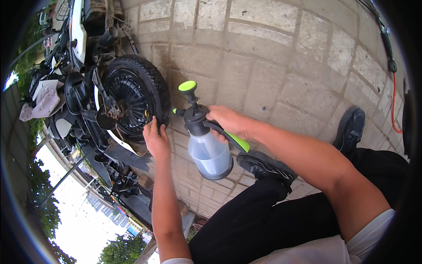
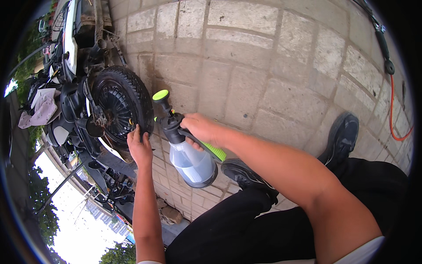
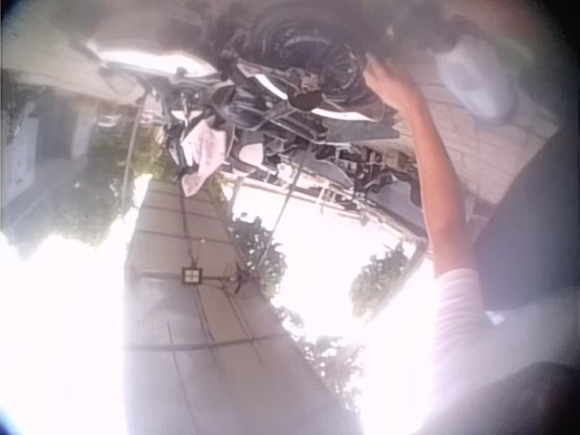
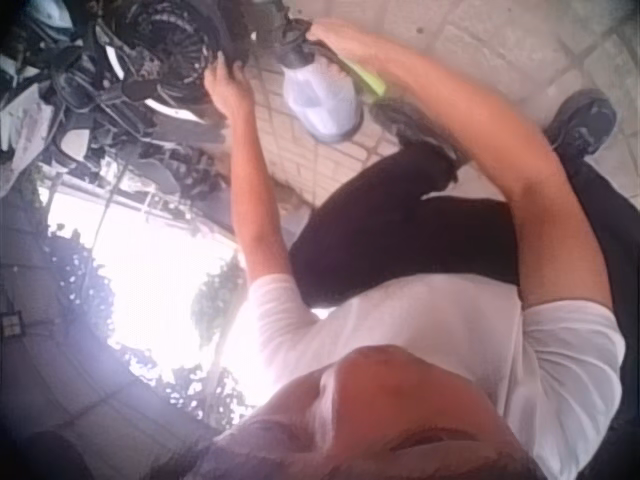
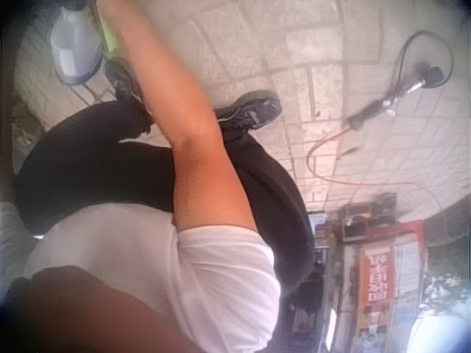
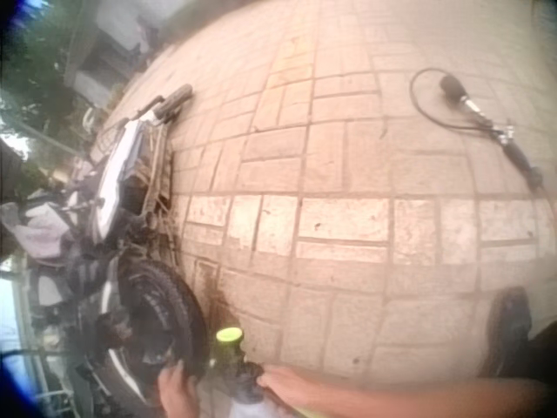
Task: The person connects an air hose to the scooter tire valve and inflates the tire. They then use a pressure gauge to check the tire pressure. Finally, they use a hand pump to add more air to the tire.
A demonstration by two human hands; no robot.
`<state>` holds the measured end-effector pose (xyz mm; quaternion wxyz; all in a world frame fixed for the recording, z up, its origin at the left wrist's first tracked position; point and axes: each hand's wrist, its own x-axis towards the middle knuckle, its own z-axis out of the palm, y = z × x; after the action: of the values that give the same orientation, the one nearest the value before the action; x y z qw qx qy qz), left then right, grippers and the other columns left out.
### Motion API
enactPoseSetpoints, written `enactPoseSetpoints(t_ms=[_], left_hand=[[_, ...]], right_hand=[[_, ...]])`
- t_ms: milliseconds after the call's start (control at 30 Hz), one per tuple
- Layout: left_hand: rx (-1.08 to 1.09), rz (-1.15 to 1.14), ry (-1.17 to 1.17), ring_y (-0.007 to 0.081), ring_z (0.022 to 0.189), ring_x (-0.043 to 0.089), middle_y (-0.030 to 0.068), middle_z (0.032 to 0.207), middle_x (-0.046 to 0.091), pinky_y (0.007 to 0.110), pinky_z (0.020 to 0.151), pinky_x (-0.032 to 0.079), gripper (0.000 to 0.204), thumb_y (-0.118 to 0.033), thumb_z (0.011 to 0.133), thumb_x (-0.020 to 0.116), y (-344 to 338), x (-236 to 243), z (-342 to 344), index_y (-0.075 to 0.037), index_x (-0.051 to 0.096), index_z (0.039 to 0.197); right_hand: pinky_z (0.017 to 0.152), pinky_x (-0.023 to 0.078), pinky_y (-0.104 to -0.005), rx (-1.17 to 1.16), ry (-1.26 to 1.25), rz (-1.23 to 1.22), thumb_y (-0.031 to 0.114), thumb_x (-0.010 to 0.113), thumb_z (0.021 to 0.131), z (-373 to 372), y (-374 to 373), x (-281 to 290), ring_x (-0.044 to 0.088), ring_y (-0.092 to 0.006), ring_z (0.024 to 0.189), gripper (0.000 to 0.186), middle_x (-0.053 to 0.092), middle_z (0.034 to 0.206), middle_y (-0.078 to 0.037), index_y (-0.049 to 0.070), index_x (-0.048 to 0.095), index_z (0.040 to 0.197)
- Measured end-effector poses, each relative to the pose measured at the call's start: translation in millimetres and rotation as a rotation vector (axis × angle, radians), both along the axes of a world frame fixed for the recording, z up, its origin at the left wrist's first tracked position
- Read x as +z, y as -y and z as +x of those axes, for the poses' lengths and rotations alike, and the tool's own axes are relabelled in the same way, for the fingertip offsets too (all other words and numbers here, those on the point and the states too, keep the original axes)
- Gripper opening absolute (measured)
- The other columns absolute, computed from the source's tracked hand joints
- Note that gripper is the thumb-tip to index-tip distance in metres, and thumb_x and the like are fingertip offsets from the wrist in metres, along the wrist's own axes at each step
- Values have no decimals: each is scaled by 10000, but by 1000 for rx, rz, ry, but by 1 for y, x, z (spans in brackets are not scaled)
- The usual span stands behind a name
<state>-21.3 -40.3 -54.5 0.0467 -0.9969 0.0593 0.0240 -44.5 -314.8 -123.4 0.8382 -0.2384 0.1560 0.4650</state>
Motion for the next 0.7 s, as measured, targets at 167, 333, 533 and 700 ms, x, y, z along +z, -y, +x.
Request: enactPoseSetpoints(t_ms=[167, 333, 533, 700], left_hand=[[-7, -16, 12, 320, 1023, 580, 127, 1080, 618, 385, 903, 471, 439, -56, 856, 695, -3, 0, -3, -39, 630, 1290], [-14, -9, 24, 319, 988, 588, 135, 1054, 622, 375, 891, 471, 430, -57, 857, 699, -3, 0, -2, -20, 636, 1281], [16, 46, 43, 299, 1012, 588, 86, 1086, 632, 384, 868, 486, 442, -106, 846, 720, 7, -5, 4, -72, 650, 1281], [24, -4, 61, 279, 926, 605, 106, 1004, 619, 348, 838, 484, 430, -123, 852, 734, 16, -11, 19, -34, 659, 1266]], right_hand=[[392, 428, -342, -16, -37, 53, 278, 421, 952, 13, 4, -14, 517, -164, 462, 264, 519, 650, -71, 34, 501, 892], [404, 427, -341, 14, -85, 55, 344, 392, 976, 31, 4, -23, 506, -162, 452, 342, 506, 615, -58, 45, 499, 849], [430, 424, -346, 18, -155, 69, 329, 384, 980, 23, 3, -37, 514, -174, 482, 328, 513, 638, -71, 48, 484, 844], [427, 436, -356, -4, -43, 72, 280, 400, 963, 10, 2, -35, 523, -177, 481, 270, 517, 642, -76, 44, 493, 870]])
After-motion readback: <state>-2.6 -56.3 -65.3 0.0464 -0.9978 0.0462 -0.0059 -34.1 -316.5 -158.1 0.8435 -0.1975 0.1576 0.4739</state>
